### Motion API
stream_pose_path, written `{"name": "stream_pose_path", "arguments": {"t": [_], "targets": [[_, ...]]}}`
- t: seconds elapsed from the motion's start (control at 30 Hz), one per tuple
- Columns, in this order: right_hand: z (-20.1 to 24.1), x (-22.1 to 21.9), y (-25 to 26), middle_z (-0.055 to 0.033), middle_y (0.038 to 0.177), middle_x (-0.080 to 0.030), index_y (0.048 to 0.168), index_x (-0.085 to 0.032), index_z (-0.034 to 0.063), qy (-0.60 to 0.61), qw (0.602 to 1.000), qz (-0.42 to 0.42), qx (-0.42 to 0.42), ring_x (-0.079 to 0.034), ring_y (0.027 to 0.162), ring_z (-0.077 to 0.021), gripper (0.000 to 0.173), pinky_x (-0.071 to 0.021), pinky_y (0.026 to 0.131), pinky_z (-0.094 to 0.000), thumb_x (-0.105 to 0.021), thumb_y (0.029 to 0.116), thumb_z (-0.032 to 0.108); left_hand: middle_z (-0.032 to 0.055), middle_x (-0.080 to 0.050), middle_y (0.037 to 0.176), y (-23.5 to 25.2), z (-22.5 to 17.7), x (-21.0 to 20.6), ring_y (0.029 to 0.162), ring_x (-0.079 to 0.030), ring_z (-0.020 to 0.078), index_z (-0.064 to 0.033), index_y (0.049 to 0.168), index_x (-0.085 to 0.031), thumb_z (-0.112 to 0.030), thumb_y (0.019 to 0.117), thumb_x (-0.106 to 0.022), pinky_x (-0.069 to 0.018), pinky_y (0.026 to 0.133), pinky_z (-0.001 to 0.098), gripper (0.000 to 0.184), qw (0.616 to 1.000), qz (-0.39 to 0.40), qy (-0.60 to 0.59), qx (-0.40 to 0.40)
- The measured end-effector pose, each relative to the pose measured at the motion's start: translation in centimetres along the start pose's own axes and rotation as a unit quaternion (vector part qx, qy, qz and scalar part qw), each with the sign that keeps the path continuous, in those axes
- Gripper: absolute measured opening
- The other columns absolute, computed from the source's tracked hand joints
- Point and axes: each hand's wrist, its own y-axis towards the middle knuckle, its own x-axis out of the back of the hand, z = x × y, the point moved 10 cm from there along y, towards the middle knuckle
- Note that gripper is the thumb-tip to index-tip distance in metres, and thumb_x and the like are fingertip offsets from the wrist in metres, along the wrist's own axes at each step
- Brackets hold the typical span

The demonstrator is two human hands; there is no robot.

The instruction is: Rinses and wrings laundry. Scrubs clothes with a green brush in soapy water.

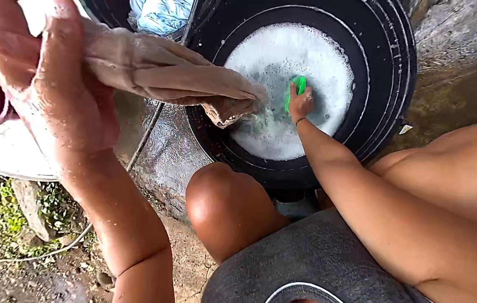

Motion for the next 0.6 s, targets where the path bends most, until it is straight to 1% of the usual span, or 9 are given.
{"name": "stream_pose_path", "arguments": {"t": [0.07, 0.13, 0.23, 0.27, 0.3, 0.37, 0.43, 0.5, 0.6], "targets": [[-1.1, 1.1, 0.4, -0.0233, 0.129, -0.067, 0.141, -0.056, 0.001, -0.001, 0.999, -0.017, -0.027, -0.065, 0.122, -0.0375, 0.078, -0.0489, 0.104, -0.0571, -0.053, 0.0972, 0.066, 0.0013, -0.066, 0.116, -3.0, 4.2, 2.1, 0.103, -0.068, 0.0173, -0.0129, 0.144, -0.041, -0.036, 0.1107, -0.04, -0.0587, 0.092, 0.0401, 0.04, 0.997, -0.023, -0.01, 0.077], [-1.5, 1.6, 0.4, -0.0245, 0.13, -0.066, 0.143, -0.053, 0.0008, -0.024, 0.999, -0.013, -0.018, -0.064, 0.122, -0.0392, 0.077, -0.0494, 0.103, -0.0584, -0.051, 0.0988, 0.064, 0.0018, -0.066, 0.128, -7.4, 12.8, 1.7, 0.116, -0.065, 0.0164, -0.0159, 0.146, -0.046, -0.05, 0.1097, -0.031, -0.0554, 0.1, 0.039, 0.052, 0.971, -0.001, -0.053, 0.235], [0.5, -0.2, -1.3, -0.031, 0.129, -0.064, 0.144, -0.05, -0.0038, -0.083, 0.993, 0.058, 0.065, -0.062, 0.122, -0.0475, 0.057, -0.0478, 0.101, -0.0655, -0.056, 0.1008, 0.033, 0.0013, -0.068, 0.121, -12.5, 23.6, -0.4, 0.11, -0.066, 0.0116, -0.0121, 0.137, -0.054, -0.045, 0.1097, -0.037, -0.0548, 0.097, 0.0331, 0.046, 0.92, 0.019, -0.105, 0.377], [1.8, -1.6, -2.4, -0.0342, 0.131, -0.062, 0.144, -0.049, -0.0061, -0.092, 0.985, 0.11, 0.091, -0.06, 0.124, -0.0507, 0.056, -0.0456, 0.102, -0.0684, -0.059, 0.0976, 0.023, 0.002, -0.071, 0.11, -13.1, 25.5, -0.5, 0.101, -0.068, 0.0113, -0.0085, 0.128, -0.061, -0.038, 0.1093, -0.043, -0.0564, 0.092, 0.0327, 0.039, 0.922, -0.007, -0.1, 0.375], [3.3, -3.1, -3.9, -0.0353, 0.133, -0.06, 0.144, -0.048, -0.0078, -0.095, 0.977, 0.156, 0.114, -0.058, 0.126, -0.0512, 0.058, -0.0442, 0.105, -0.068, -0.06, 0.098, 0.025, 0.0016, -0.073, 0.099, -13.1, 26.4, -0.4, 0.091, -0.069, 0.0104, -0.006, 0.117, -0.065, -0.031, 0.1085, -0.048, -0.0581, 0.087, 0.0319, 0.032, 0.932, -0.043, -0.089, 0.349], [8.1, -5.0, -7.5, -0.0312, 0.126, -0.065, 0.132, -0.06, -0.0072, -0.032, 0.965, 0.183, 0.183, -0.062, 0.122, -0.046, 0.067, -0.0463, 0.105, -0.0631, -0.061, 0.0984, 0.05, 0.0005, -0.073, 0.095, -11.9, 25.8, 0.1, 0.089, -0.07, 0.0096, -0.005, 0.111, -0.066, -0.027, 0.1082, -0.05, -0.0589, 0.086, 0.033, 0.028, 0.961, -0.094, -0.062, 0.253], [13.7, -5.5, -13.8, -0.024, 0.108, -0.071, 0.12, -0.067, -0.0035, 0.079, 0.944, 0.184, 0.261, -0.069, 0.104, -0.0376, 0.063, -0.0532, 0.095, -0.0576, -0.065, 0.0952, 0.055, -0.0007, -0.073, 0.093, -10.7, 24.0, 1.4, 0.088, -0.07, 0.0097, -0.0061, 0.107, -0.067, -0.03, 0.1088, -0.048, -0.0597, 0.086, 0.0352, 0.031, 0.978, -0.133, -0.005, 0.161], [18.8, -4.0, -22.1, -0.0158, 0.09, -0.072, 0.108, -0.069, -0.0023, 0.224, 0.891, 0.199, 0.342, -0.071, 0.086, -0.0264, 0.048, -0.058, 0.08, -0.0486, -0.073, 0.0925, 0.043, -0.0019, -0.071, 0.092, -10.3, 22.3, 2.3, 0.086, -0.07, 0.0082, -0.0064, 0.108, -0.065, -0.03, 0.1097, -0.045, -0.0601, 0.083, 0.0334, 0.031, 0.978, -0.172, 0.022, 0.114], [23.9, -1.8, -31.9, -0.0127, 0.08, -0.071, 0.099, -0.068, -0.0044, 0.359, 0.78, 0.255, 0.445, -0.07, 0.073, -0.02, 0.041, -0.0593, 0.066, -0.0412, -0.082, 0.085, 0.031, -0.0006, -0.065, 0.108, -11.2, 20.0, 2.4, 0.099, -0.065, 0.0057, -0.0016, 0.13, -0.048, -0.023, 0.1065, -0.042, -0.0565, 0.092, 0.03, 0.032, 0.975, -0.202, -0.02, 0.089]]}}
